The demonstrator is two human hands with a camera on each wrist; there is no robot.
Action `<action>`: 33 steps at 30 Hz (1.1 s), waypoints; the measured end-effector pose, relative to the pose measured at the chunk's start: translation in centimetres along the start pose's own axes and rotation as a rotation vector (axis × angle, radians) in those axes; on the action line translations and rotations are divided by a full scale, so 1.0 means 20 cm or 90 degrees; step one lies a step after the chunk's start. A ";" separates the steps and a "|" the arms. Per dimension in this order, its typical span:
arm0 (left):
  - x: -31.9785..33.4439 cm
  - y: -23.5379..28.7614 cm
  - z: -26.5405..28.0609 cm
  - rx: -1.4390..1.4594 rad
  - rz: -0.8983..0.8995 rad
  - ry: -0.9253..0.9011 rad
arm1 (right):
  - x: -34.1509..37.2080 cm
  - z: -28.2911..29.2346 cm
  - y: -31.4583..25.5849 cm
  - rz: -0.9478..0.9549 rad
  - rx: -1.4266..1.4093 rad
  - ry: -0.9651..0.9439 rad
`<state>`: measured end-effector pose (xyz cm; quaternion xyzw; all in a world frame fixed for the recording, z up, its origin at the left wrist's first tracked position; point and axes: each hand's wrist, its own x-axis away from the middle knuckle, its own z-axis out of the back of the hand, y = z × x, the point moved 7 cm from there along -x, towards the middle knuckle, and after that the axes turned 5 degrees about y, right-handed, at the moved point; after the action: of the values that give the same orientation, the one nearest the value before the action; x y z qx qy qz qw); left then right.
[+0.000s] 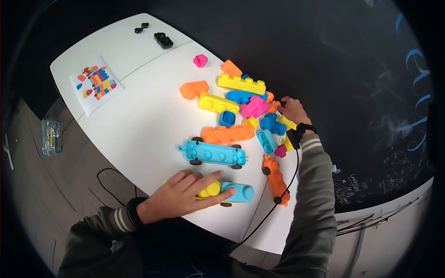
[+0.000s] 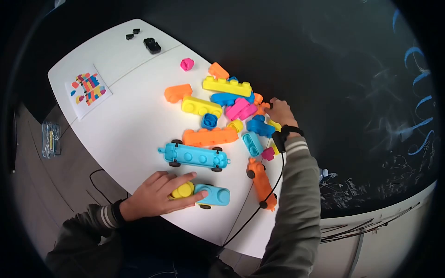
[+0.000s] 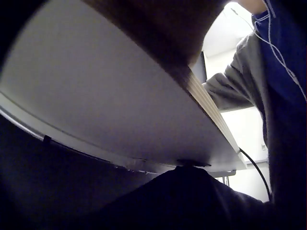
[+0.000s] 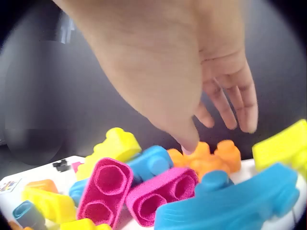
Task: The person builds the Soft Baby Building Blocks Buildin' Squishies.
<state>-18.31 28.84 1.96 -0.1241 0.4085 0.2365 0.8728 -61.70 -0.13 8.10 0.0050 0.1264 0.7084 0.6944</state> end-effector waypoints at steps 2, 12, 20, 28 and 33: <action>0.01 0.00 -0.01 -0.010 -0.007 -0.003 | -0.09 -0.11 0.04 -0.112 -0.057 -0.058; 0.01 0.01 -0.01 -0.003 -0.016 -0.054 | -0.14 -0.26 0.10 -0.254 -0.282 -0.215; 0.01 0.01 0.00 0.005 -0.009 -0.037 | -0.10 -0.21 0.13 -0.270 -0.332 -0.084; -0.01 0.00 0.01 0.041 0.021 -0.021 | 0.14 0.41 -0.14 0.102 -0.314 0.113; 0.04 0.00 -0.03 0.092 0.046 0.025 | 0.73 0.90 -0.78 0.211 -0.366 -0.030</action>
<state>-18.24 28.76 1.00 -0.0505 0.4461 0.2352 0.8620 -43.54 17.40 20.17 -0.1540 -0.0971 0.8182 0.5453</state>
